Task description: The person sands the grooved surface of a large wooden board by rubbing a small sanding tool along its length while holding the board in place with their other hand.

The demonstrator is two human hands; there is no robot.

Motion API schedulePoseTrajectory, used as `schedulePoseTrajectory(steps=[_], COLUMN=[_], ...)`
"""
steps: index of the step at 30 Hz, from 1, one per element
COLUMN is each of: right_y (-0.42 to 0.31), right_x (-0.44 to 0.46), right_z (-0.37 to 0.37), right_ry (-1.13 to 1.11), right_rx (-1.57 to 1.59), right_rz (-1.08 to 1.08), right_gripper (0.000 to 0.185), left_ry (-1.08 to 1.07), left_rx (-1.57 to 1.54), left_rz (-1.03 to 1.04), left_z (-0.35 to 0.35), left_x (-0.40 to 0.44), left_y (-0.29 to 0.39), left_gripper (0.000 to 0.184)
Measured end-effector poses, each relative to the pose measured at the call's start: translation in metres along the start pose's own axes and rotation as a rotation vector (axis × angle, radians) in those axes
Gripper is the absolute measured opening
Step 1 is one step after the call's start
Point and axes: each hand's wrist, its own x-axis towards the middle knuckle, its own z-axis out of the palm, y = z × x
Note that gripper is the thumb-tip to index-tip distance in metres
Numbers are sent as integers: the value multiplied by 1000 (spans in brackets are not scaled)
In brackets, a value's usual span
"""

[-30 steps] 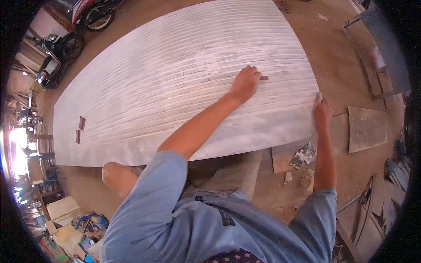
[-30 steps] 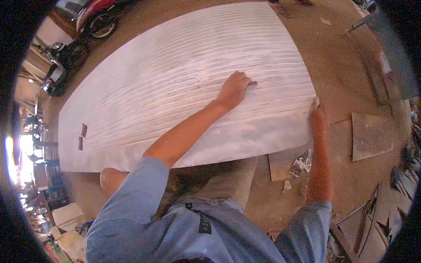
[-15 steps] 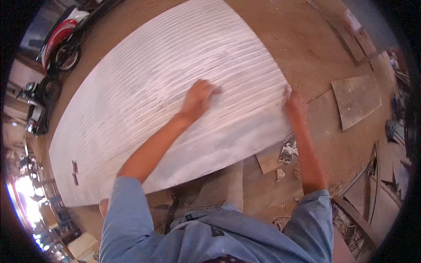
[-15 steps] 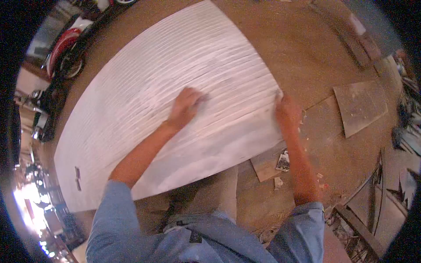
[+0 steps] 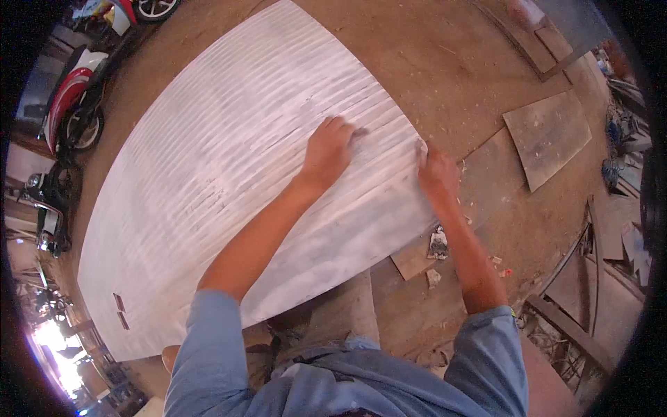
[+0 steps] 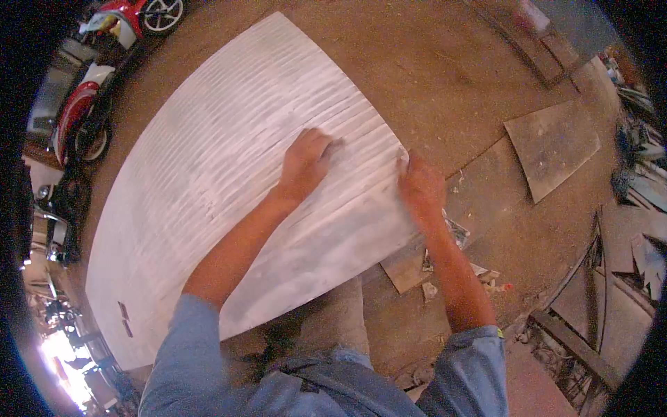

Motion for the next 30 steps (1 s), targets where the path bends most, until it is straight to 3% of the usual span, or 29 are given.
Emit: schedulePoseTrajectory(steps=[4, 6, 7, 9, 11, 14, 19, 23, 25, 28, 30], right_y=[1, 6, 7, 8, 6, -2, -3, 3, 5, -4, -4], right_x=[2, 2, 0, -4, 0, 4, 4, 2, 2, 5, 6], right_z=[-1, 3, 6, 9, 1, -8, -9, 0, 2, -12, -13], right_ry=[-21, 15, 79, 133, -79, -157, -96, -9, -41, -131, -196], right_rx=[-6, -2, -16, -20, 55, 55, 22, 57, 72, 60, 28], right_rz=[-9, -28, -72, -108, 41, 106, 61, 3, 13, 60, 80], right_gripper=[39, 39, 39, 40, 45, 43, 39, 40, 41, 44, 45], left_ry=[31, 43, 82, -5, 28, -8, 134, 85, -49, -43, 37], left_rx=[184, 204, 144, 193, 54, 39, 103, 119, 133, 66, 42], left_rz=[67, -12, 49, -43, 21, -55, 124, 178, 82, 46, 69], left_z=[66, 74, 62, 32, 0, -20, 69, 47, 17, 9, 41], left_x=[70, 89, 83, 48, 12, -1, 86, 78, 39, 34, 62], left_y=[0, 5, -3, -20, -28, -19, 1, -2, -11, -9, -4], left_gripper=[14, 19, 21, 21, 19, 19, 14, 10, 10, 7, 12])
